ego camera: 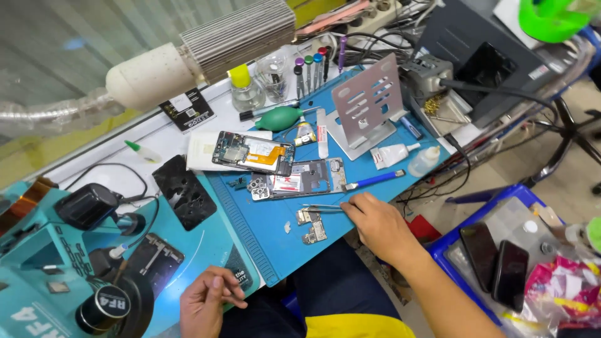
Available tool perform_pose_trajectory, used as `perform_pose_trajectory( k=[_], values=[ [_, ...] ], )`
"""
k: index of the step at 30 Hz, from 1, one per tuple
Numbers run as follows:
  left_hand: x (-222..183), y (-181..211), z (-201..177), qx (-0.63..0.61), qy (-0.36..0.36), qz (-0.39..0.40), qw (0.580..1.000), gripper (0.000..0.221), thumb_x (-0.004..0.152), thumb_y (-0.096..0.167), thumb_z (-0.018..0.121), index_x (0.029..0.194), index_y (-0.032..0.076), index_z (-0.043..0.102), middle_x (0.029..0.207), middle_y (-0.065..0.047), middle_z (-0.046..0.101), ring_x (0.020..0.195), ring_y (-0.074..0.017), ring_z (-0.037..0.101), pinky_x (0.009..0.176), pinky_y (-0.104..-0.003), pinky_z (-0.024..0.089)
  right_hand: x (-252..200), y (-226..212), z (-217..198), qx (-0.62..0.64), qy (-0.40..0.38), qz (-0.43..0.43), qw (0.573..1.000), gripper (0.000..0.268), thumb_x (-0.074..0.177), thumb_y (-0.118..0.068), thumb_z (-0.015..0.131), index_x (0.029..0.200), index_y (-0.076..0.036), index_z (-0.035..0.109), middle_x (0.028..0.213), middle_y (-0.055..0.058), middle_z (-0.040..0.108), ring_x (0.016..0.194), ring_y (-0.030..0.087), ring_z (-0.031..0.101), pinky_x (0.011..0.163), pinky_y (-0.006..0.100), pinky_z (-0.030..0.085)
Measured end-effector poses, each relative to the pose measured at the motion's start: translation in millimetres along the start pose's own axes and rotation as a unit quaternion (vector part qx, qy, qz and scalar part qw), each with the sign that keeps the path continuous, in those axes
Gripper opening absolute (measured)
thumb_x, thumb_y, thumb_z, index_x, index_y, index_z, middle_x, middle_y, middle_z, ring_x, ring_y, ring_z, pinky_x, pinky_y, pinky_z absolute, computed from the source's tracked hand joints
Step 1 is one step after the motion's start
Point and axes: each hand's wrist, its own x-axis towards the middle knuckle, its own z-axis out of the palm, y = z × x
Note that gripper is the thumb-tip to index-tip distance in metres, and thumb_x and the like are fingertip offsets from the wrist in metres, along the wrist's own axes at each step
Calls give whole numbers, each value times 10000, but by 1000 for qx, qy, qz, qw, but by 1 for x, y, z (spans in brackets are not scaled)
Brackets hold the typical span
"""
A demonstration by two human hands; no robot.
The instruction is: A technician is repairing a smartphone at a workbench, connecting internal ribbon cables and testing the device's functionality.
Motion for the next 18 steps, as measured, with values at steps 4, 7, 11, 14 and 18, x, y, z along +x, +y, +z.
perform_pose_trajectory(
  k=[4,7,11,14,18],
  values=[
    [4,-9,-6,-88,11,27,996,341,1052,138,505,744,7,569,860,-196,614,578,-268,647,410,-385,639,10,-3,-18,44,54,-23,997,302,887,66,667,1186,25,685,1041,146,654,910,308,672,480,386,558],
    [4,-1,1,-99,-9,53,994,348,1051,167,512,744,13,567,862,-187,597,582,-249,646,406,-363,633,18,8,-18,30,158,43,986,239,968,-46,678,1198,-11,736,1010,90,694,774,236,675,622,349,567],
    [6,6,10,-85,0,64,994,349,1049,134,497,729,9,562,860,-174,610,580,-228,643,419,-350,640,33,40,-5,11,86,151,985,290,959,-96,686,1240,-61,747,967,66,657,688,301,638,537,453,534],
    [6,11,12,-79,8,65,995,344,1049,149,500,739,12,559,861,-166,622,585,-231,648,416,-348,635,46,49,0,-8,65,164,984,286,966,-125,679,1238,-77,753,968,67,646,689,337,635,547,495,539],
    [6,13,10,-78,-10,58,995,258,1042,175,538,879,-12,609,870,-151,621,611,-220,666,426,-338,639,43,29,-16,-42,179,112,977,162,1015,-143,734,1145,-67,794,1040,62,689,759,269,669,550,397,521]
  ],
)
